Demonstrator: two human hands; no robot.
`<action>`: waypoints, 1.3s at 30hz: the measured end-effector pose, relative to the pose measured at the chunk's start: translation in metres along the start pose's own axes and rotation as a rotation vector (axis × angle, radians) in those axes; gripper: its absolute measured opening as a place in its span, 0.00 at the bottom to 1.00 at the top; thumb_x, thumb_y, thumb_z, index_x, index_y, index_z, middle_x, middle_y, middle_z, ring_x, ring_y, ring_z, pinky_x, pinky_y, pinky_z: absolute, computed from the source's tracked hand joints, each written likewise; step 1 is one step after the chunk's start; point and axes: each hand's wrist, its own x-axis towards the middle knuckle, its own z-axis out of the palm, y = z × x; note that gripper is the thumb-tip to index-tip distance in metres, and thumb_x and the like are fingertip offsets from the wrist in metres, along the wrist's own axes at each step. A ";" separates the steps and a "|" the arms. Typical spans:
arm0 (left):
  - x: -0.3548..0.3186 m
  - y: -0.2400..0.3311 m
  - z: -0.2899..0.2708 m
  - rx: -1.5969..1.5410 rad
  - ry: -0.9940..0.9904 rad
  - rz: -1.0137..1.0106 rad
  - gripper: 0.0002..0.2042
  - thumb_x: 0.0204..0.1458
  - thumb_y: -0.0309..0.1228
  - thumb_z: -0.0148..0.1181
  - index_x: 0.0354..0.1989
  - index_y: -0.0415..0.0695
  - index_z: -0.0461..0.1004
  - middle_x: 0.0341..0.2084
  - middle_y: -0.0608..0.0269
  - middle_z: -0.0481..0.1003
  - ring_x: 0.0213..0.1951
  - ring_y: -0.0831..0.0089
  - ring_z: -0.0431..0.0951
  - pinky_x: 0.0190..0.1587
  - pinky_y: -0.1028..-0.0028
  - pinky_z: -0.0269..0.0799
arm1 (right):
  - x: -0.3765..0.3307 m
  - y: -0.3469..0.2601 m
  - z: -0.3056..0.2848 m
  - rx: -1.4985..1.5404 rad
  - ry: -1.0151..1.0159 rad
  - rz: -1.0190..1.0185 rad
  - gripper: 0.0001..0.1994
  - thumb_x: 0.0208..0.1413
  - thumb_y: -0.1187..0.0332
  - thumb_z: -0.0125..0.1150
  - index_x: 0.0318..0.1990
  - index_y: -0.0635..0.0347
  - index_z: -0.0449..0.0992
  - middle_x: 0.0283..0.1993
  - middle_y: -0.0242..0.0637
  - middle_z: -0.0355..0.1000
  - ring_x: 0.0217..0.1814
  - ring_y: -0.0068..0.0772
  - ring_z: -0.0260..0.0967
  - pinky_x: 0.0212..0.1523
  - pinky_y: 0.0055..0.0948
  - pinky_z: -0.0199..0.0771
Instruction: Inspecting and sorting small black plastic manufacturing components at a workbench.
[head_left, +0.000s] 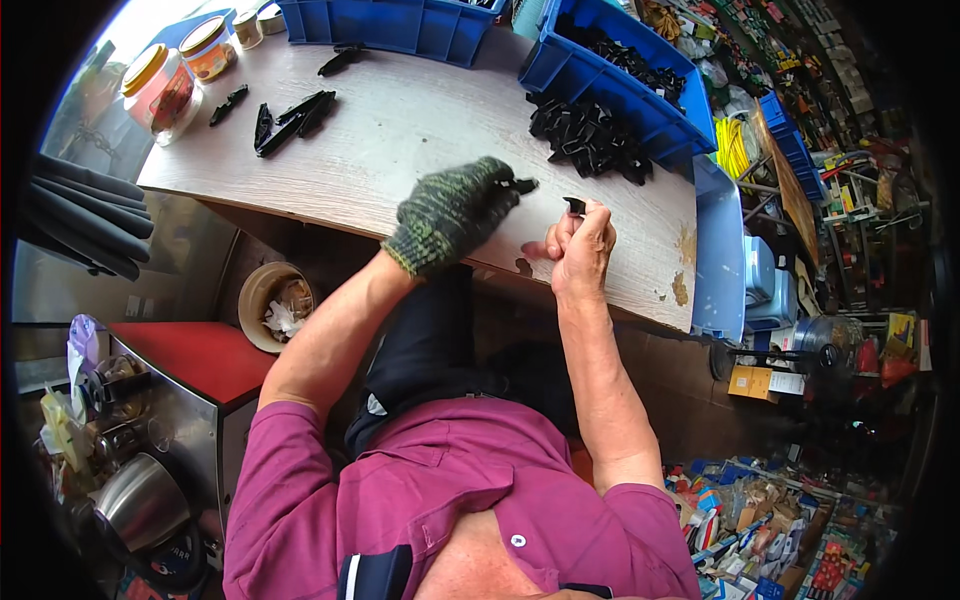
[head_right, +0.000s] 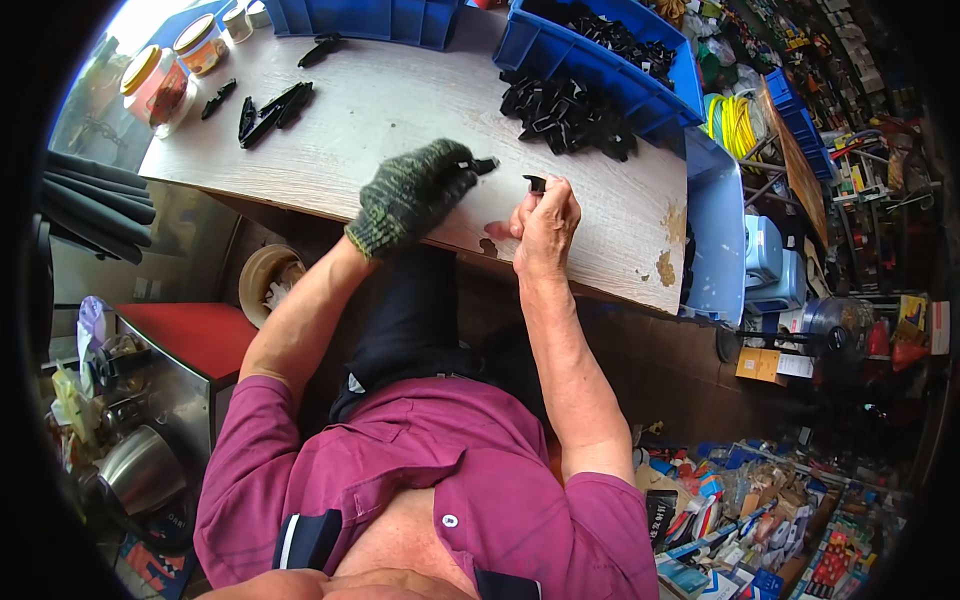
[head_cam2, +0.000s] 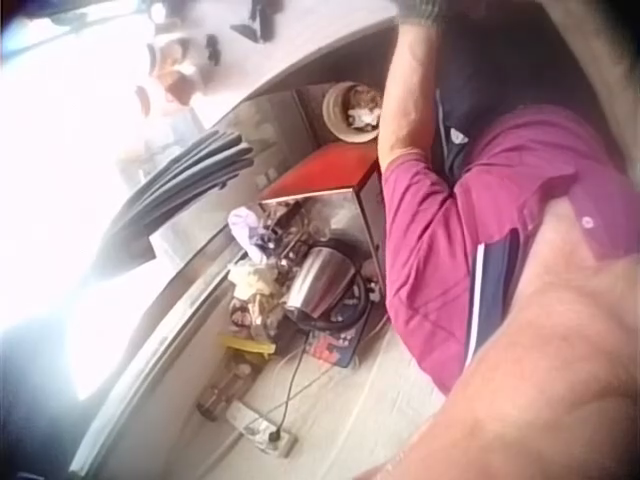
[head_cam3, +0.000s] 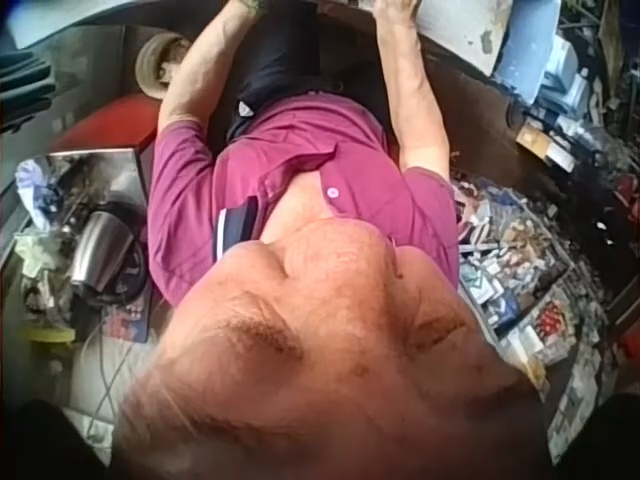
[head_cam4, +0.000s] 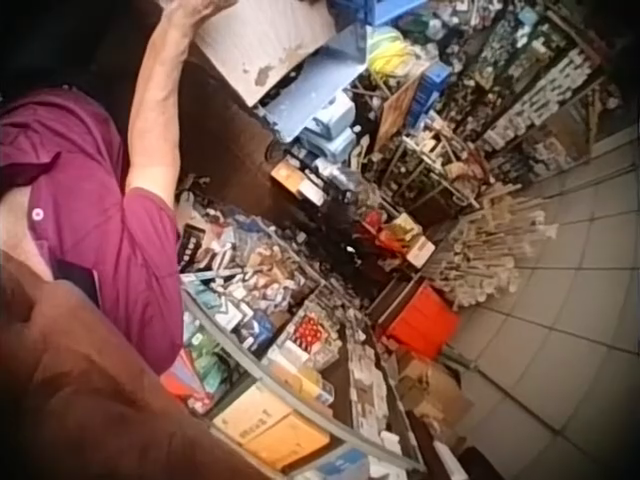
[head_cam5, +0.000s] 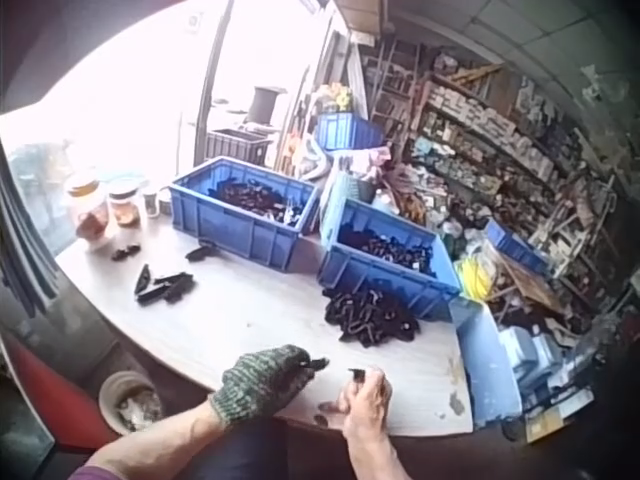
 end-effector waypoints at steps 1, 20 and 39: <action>-0.001 0.003 0.005 -0.012 -0.006 0.078 0.12 0.57 0.39 0.62 0.41 0.44 0.76 0.33 0.53 0.79 0.38 0.52 0.80 0.38 0.58 0.75 | 0.004 0.001 -0.001 -0.055 -0.030 -0.081 0.15 0.62 0.56 0.43 0.26 0.53 0.60 0.14 0.25 0.49 0.11 0.21 0.48 0.11 0.32 0.71; -0.006 0.008 0.022 -0.125 -0.250 0.041 0.12 0.60 0.34 0.58 0.45 0.38 0.78 0.41 0.50 0.79 0.40 0.51 0.80 0.42 0.60 0.76 | -0.012 0.005 0.009 -0.117 0.122 -0.173 0.11 0.64 0.61 0.45 0.32 0.54 0.68 0.16 0.26 0.55 0.11 0.19 0.52 0.14 0.24 0.64; -0.018 0.006 0.069 0.298 0.023 0.178 0.26 0.51 0.33 0.62 0.59 0.40 0.70 0.56 0.44 0.71 0.46 0.48 0.79 0.44 0.54 0.77 | -0.016 0.006 0.005 -0.154 0.146 -0.188 0.13 0.64 0.60 0.47 0.27 0.52 0.63 0.18 0.24 0.54 0.18 0.20 0.52 0.20 0.25 0.61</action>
